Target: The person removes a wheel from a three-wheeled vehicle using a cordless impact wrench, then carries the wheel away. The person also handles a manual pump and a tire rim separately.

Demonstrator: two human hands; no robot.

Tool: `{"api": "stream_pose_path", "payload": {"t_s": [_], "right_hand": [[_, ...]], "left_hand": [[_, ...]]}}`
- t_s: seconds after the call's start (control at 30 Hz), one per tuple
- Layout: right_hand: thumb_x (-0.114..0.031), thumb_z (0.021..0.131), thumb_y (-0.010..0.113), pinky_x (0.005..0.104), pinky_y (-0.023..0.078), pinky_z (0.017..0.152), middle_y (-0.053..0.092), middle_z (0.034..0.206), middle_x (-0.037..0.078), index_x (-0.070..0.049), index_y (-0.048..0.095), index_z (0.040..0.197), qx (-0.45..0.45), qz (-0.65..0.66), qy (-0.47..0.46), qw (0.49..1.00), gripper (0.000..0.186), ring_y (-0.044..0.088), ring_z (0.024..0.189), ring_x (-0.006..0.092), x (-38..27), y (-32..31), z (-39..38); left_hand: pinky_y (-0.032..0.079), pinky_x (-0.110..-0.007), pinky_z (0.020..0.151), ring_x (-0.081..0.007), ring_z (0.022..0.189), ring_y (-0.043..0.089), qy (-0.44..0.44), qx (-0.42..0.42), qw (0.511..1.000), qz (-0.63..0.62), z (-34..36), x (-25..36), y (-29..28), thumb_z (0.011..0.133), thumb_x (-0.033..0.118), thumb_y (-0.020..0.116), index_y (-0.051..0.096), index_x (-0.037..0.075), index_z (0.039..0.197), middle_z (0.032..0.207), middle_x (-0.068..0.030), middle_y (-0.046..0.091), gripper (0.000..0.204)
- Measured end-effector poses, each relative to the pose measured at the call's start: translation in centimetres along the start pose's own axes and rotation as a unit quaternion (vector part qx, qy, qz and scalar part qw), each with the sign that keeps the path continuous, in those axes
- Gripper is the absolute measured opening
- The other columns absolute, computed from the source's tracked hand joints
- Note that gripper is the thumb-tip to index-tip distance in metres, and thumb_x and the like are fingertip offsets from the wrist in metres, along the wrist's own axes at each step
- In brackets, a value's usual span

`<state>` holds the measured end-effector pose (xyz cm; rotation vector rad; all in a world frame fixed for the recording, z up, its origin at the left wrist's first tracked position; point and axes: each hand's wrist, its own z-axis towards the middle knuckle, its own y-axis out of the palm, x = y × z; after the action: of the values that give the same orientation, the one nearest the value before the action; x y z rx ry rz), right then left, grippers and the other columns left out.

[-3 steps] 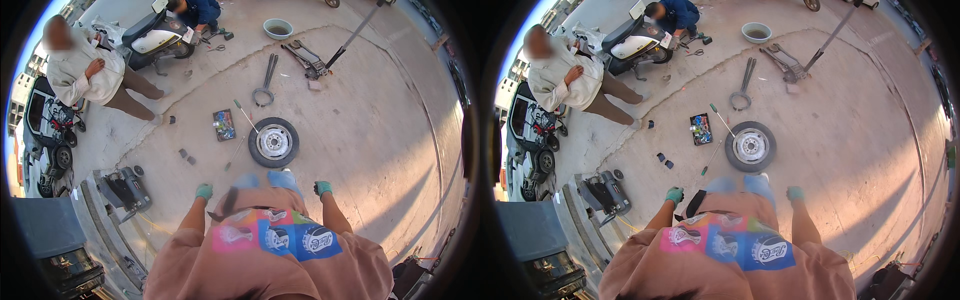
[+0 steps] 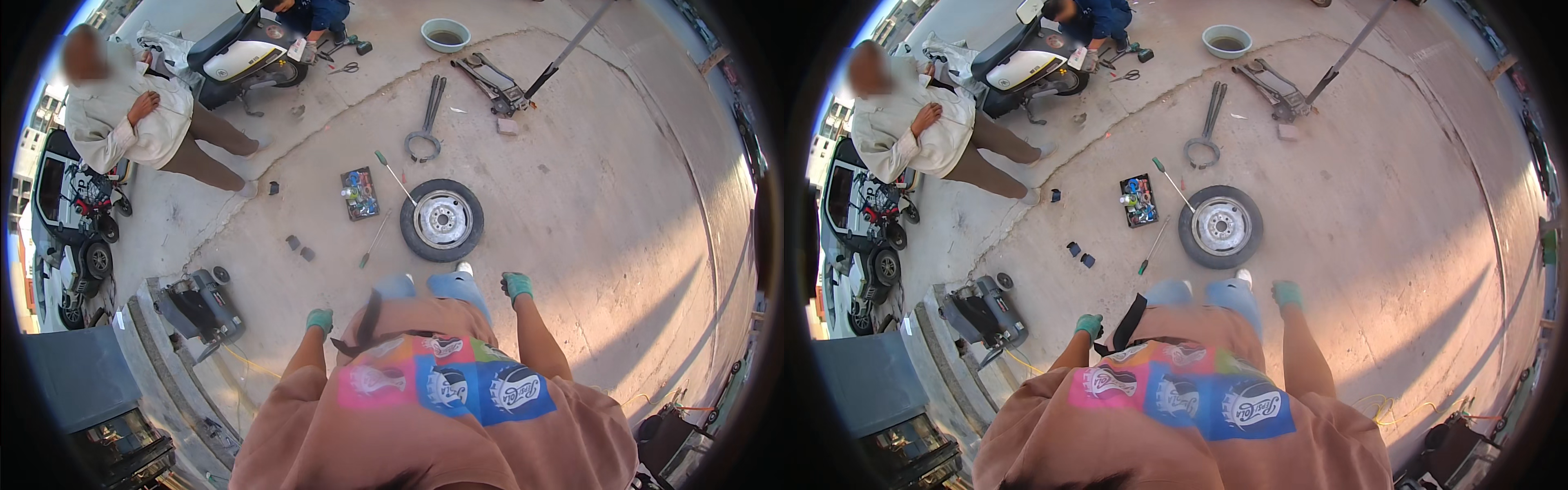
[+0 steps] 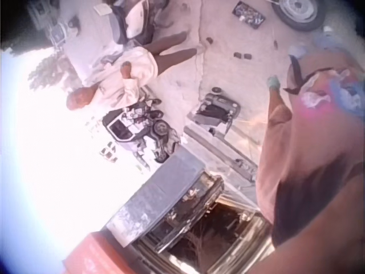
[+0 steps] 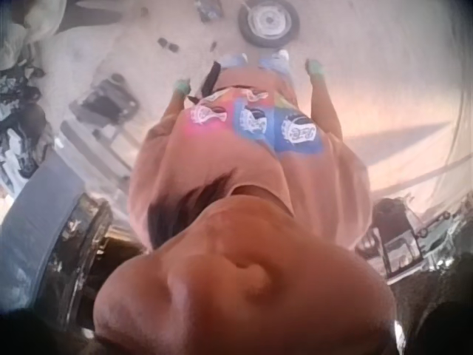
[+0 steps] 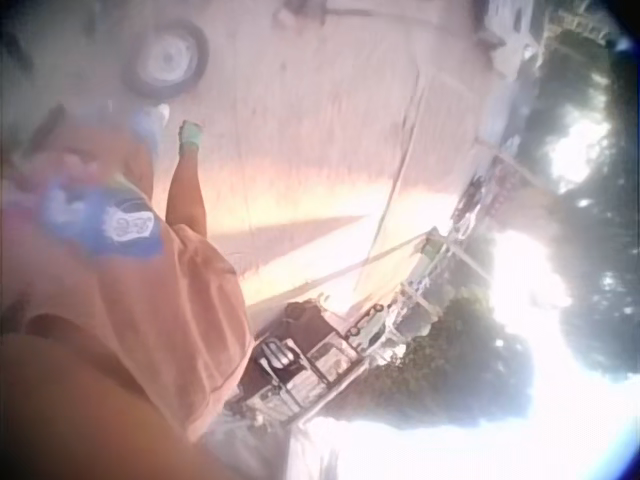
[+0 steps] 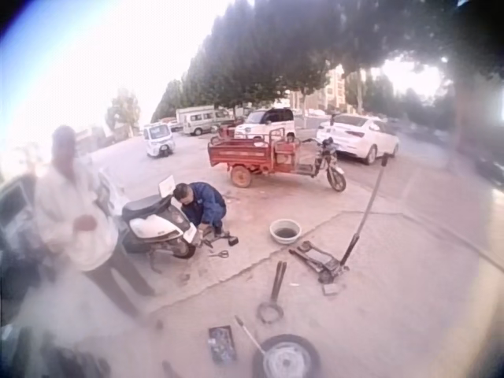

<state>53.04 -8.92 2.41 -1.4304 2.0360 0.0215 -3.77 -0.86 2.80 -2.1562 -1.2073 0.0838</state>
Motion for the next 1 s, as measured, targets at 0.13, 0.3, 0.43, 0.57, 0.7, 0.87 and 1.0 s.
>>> {"api": "stream_pose_path", "payload": {"t_s": [0.13,0.3,0.43,0.57,0.7,0.87,1.0], "right_hand": [[-0.019,0.081,0.065,0.0298,0.048,0.063,0.069,0.079,0.01,0.0,0.069,0.093,0.009,-0.114,-0.062,0.992,0.022,0.062,0.067,0.0175,1.4,1.6,2.4],[-0.031,0.08,0.057,0.0363,0.048,0.072,0.07,0.087,0.014,-0.004,0.071,0.089,-0.034,-0.139,-0.064,0.988,0.032,0.066,0.076,0.0219,1.3,4.5,-3.1],[-0.024,0.086,0.057,0.0321,0.051,0.069,0.07,0.084,0.011,0.002,0.069,0.093,-0.023,-0.035,0.017,0.999,0.029,0.066,0.073,0.0192,2.2,4.1,-5.0],[-0.028,0.088,0.054,0.0285,0.047,0.06,0.071,0.082,0.008,-0.005,0.071,0.096,-0.05,-0.123,0.043,0.99,0.03,0.065,0.07,0.0163,1.6,1.7,-7.1],[-0.027,0.081,0.061,0.0307,0.045,0.055,0.068,0.073,0.007,-0.004,0.069,0.082,-0.037,-0.062,0.065,0.995,0.025,0.06,0.061,0.0156,1.6,-0.1,-7.3],[-0.027,0.08,0.061,0.031,0.044,0.054,0.067,0.073,0.008,-0.004,0.068,0.08,-0.031,-0.049,0.054,0.997,0.024,0.059,0.058,0.0156,1.2,0.4,-5.7],[-0.027,0.081,0.061,0.031,0.045,0.055,0.067,0.072,0.008,-0.002,0.068,0.08,-0.047,-0.079,0.032,0.995,0.025,0.059,0.058,0.0158,-0.9,3.0,-5.4]], "left_hand": [[0.047,-0.033,0.047,-0.0189,0.054,0.056,0.015,-0.065,0.996,-0.063,1.2,-0.4,0.4,0.086,0.023,0.06,0.058,0.003,0.096,0.067,-0.0079,0.058,0.022],[0.049,-0.03,0.054,-0.0141,0.061,0.058,0.078,-0.057,0.983,-0.158,-0.4,5.3,-0.2,0.089,0.024,0.06,0.057,0.006,0.104,0.078,-0.0053,0.062,0.023],[0.05,-0.028,0.058,-0.0137,0.066,0.059,0.108,-0.111,0.974,-0.164,-1.4,9.3,1.2,0.09,0.024,0.059,0.057,0.005,0.106,0.083,-0.0057,0.063,0.025],[0.05,-0.028,0.058,-0.0145,0.067,0.06,0.114,-0.14,0.975,-0.129,-2.0,10.4,2.8,0.09,0.024,0.058,0.057,0.005,0.104,0.084,-0.0066,0.063,0.024],[0.05,-0.031,0.055,-0.0161,0.062,0.06,0.094,-0.131,0.982,-0.1,-0.3,10.4,4.1,0.089,0.023,0.061,0.058,0.005,0.1,0.078,-0.006,0.063,0.021],[0.05,-0.029,0.055,-0.015,0.062,0.059,0.119,-0.116,0.981,-0.102,-1.7,11.9,1.0,0.09,0.024,0.059,0.058,0.002,0.1,0.077,-0.0062,0.062,0.024],[0.05,-0.029,0.055,-0.0149,0.063,0.059,0.117,-0.09,0.976,-0.158,-1.4,11.0,-0.1,0.09,0.023,0.058,0.058,0.002,0.102,0.076,-0.007,0.062,0.024]]}}
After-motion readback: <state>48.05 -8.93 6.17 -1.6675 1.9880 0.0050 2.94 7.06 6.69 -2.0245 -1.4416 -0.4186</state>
